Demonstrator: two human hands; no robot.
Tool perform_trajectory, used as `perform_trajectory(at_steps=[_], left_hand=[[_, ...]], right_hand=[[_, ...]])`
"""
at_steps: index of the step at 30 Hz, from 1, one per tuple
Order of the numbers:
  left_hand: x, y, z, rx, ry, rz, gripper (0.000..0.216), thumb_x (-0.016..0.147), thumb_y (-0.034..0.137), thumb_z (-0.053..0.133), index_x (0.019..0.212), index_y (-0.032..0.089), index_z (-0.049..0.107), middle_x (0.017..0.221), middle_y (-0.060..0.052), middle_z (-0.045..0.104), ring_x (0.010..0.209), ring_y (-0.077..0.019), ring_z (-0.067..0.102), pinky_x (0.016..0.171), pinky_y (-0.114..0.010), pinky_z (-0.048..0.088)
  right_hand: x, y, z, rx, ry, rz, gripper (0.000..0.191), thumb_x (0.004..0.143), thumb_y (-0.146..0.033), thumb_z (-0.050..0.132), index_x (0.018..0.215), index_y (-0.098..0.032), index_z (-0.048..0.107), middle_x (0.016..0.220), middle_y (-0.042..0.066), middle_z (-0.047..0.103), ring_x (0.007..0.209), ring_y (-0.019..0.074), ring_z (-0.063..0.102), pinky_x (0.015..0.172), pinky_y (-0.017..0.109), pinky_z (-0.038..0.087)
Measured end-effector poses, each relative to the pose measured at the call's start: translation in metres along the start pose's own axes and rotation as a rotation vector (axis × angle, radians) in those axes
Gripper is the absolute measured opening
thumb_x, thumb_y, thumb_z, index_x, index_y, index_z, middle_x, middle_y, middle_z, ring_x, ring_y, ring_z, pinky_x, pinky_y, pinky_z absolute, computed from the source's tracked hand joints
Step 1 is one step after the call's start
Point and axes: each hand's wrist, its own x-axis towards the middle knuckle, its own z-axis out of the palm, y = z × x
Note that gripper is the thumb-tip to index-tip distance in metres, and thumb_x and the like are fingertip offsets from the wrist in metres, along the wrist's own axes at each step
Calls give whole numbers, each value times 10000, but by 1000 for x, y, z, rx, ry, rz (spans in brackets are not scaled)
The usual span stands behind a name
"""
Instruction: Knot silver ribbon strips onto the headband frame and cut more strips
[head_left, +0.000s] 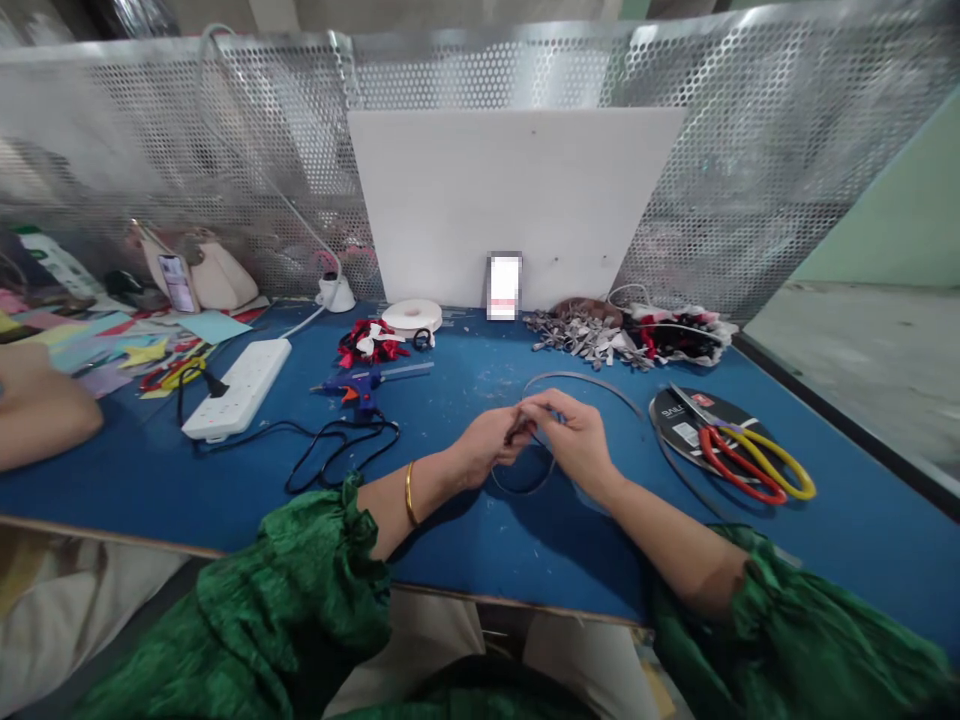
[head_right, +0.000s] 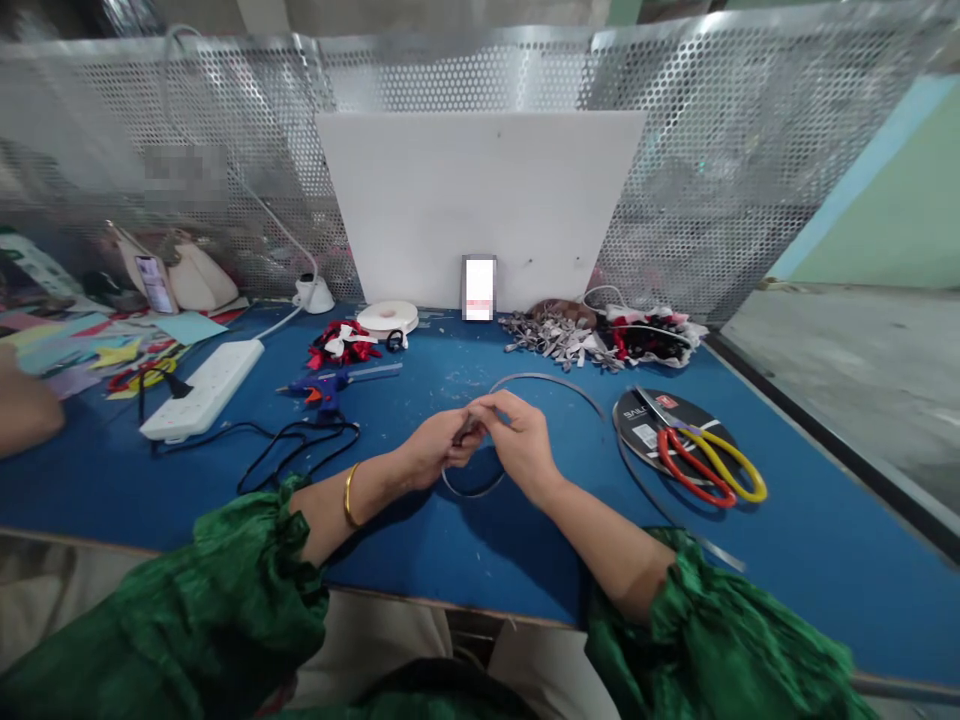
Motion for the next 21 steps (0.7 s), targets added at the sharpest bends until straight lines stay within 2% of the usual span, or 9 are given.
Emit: perform_trajectory(at_steps=[2,4,11,17,19,21], left_hand=[[-2,2,-1,-43,-69,-11,343,847,465,589,771,134,540,561,69,369,394,-11,233,409,-178,146],[-4,4,-2,-116,-110,-8,363,827,478,625,797,120,569,558,74,369,398,-8,237,412,-172,166],[-5,10,-4,-193,-84,-65,302,760,378,728,789,108,597,512,84,350,404,-13,240,418,-170,184],[-9,13,-3,-185,-126,-63,251,668,261,781,771,109,611,487,82,356,421,-24,293,430,-171,233],[-11,14,-2,-187,-134,-65,234,642,209,781,748,117,594,531,61,428,455,-30,376,465,-168,310],[-11,15,-1,-173,-130,-57,220,643,182,766,741,124,578,655,7,556,574,-68,525,569,-190,426]], right_hand=[[7,6,-7,75,78,115,136,812,-301,643,775,-205,732,753,25,698,734,178,624,726,309,485],[16,13,-16,149,165,170,146,780,-327,675,769,-197,741,738,24,700,734,173,620,731,304,484],[40,30,-47,346,434,237,182,709,-369,742,773,-198,746,703,1,658,640,116,572,581,229,434],[55,39,-72,441,612,223,204,650,-350,778,754,-178,741,654,-11,631,583,89,550,514,196,411],[57,44,-78,455,656,244,209,644,-345,779,759,-176,733,643,-16,632,568,85,557,501,191,409],[58,49,-81,490,685,285,217,626,-336,791,755,-175,725,624,-23,629,555,81,561,485,182,403]])
